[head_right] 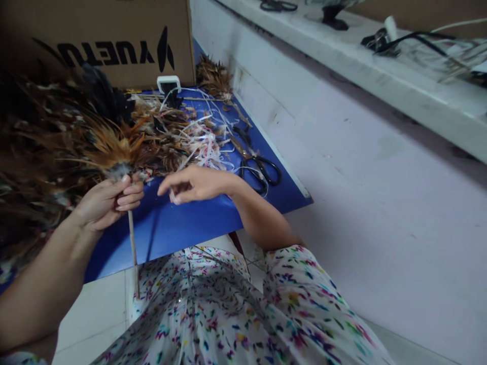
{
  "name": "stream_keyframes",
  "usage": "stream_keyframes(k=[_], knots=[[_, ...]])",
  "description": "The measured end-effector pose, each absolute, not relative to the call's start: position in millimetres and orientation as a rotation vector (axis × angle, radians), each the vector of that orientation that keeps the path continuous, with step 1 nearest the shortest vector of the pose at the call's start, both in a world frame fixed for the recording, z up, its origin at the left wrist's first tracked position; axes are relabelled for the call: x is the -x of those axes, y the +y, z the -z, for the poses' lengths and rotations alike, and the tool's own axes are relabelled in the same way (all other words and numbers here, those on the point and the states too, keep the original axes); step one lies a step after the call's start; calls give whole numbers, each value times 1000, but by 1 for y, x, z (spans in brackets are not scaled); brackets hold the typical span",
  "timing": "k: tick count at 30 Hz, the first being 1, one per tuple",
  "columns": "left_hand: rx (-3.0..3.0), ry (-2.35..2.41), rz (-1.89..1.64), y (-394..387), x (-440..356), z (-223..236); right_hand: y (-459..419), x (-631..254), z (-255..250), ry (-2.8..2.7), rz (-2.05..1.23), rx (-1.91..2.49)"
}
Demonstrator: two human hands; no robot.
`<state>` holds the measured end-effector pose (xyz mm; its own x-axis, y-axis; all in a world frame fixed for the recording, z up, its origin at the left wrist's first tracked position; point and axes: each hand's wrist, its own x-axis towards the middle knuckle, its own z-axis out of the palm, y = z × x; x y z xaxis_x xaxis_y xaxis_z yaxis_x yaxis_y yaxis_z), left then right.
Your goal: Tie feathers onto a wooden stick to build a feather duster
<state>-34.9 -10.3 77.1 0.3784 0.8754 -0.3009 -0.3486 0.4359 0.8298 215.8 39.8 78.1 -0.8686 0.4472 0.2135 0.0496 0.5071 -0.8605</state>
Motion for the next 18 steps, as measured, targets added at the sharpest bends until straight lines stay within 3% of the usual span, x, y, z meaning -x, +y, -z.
stream_keyframes(k=[3, 7, 13, 18], knots=[[-764, 845, -878, -10, 35, -77, 41, -220, -80, -2516, -1283, 522], [-774, 851, -876, -10, 34, -78, 53, -244, -87, -2234, -1192, 695], [-781, 837, -884, -11, 33, -80, 88, -276, -74, -1750, -607, 1096], [-776, 834, -880, -11, 33, -81, 94, -280, -66, -1893, -324, 1282]])
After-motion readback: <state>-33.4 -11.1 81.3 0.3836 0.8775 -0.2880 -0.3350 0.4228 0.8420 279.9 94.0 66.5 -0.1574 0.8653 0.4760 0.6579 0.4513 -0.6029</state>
